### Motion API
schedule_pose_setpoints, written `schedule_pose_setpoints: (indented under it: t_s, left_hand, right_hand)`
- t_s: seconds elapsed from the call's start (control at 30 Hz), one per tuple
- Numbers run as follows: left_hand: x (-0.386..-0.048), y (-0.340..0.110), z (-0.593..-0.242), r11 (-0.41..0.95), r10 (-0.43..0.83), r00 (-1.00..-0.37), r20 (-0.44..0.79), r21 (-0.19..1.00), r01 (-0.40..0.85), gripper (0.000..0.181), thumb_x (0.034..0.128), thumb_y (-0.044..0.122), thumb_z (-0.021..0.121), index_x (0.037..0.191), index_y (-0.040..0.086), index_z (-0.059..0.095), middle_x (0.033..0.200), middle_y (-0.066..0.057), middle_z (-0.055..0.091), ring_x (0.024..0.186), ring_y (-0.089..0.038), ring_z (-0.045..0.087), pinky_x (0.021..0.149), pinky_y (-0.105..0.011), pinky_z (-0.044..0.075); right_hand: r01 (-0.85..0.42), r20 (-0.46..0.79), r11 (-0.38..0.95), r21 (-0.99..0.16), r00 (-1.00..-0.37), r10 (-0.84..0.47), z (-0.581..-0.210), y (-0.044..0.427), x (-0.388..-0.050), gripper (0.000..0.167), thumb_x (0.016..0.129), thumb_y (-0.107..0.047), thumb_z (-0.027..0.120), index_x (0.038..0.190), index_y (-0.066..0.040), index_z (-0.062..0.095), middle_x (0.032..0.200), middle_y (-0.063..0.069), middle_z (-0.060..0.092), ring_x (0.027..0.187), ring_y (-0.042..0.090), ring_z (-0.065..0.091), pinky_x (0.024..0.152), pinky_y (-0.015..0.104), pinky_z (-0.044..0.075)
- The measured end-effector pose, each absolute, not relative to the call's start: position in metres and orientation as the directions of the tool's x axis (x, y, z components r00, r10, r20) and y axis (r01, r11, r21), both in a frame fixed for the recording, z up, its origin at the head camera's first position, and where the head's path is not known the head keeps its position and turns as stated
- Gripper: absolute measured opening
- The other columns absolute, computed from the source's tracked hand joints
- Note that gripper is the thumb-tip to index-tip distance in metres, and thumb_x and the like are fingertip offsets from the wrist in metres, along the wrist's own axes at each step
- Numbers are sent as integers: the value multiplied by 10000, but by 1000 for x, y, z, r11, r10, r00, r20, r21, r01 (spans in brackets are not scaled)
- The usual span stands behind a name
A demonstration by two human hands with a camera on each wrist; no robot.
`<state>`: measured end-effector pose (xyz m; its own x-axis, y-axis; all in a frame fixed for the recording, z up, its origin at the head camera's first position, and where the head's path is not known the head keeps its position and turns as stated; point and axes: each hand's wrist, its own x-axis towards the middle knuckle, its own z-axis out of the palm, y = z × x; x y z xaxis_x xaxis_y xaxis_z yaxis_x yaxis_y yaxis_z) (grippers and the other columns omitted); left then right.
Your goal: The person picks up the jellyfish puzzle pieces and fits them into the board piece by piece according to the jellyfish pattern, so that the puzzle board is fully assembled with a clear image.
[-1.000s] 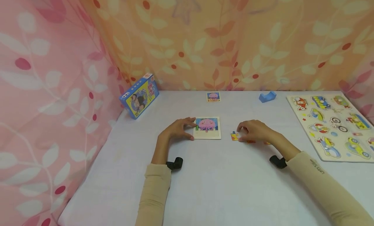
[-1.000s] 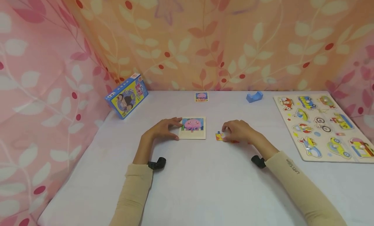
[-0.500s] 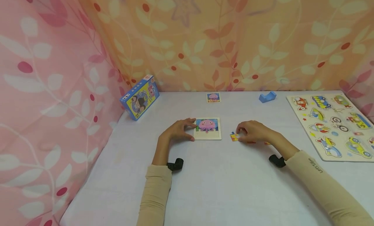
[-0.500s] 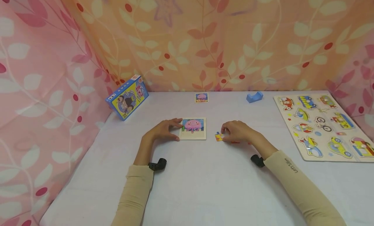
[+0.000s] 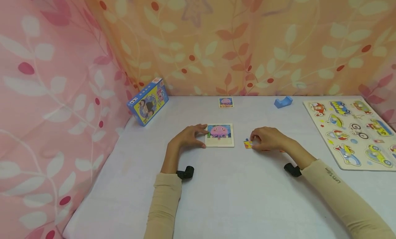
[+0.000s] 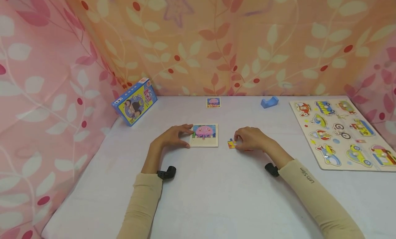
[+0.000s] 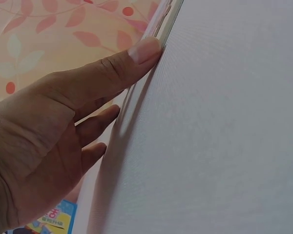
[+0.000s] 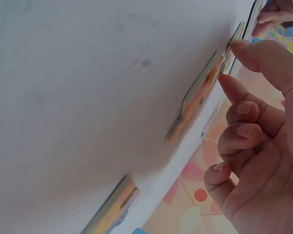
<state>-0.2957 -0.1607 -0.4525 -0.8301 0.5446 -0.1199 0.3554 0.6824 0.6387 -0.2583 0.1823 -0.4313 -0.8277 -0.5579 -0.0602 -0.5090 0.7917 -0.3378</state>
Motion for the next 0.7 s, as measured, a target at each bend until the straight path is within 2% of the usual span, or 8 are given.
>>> schedule_pose_setpoints:
  t_s: [0.27,0.47,0.6,0.7]
  left_hand:
    - [-298,-163,-456,690,541,-834,-113,626,363,654,644,378,812,1238,208,596,1451,107,380,1398,-113,237,1145,-386,202]
    - [-297,-164,-455,695,537,-838,-101,616,372,666,638,365,821,1239,189,594,1441,94,399,1386,-125,267,1141,-375,214]
    - [-297,-163,-453,703,535,-838,-108,607,371,657,647,369,816,1239,188,594,1443,105,393,1386,-113,266,1143,-370,209]
    - [-297,-163,-453,699,532,-841,-101,612,369,653,642,365,819,1230,179,602,1438,101,402,1381,-109,276,1142,-361,212]
  right_hand:
    - [-497,-52,785,-369,-833,-551,-427,173,-265,236,757,-272,710,927,-117,660,672,-33,453,640,116,416,527,241,291]
    - [-532,2,760,-374,-820,-573,-426,140,-271,245,761,-282,702,929,-109,662,662,-27,450,625,119,408,514,241,279]
    - [-561,8,748,-355,-802,-597,-428,110,-273,226,742,-264,688,899,-104,661,690,-25,511,647,124,439,508,237,306]
    - [-588,15,734,-340,-784,-621,-429,90,-275,222,728,-257,678,880,-95,660,740,-21,585,668,132,478,520,255,371]
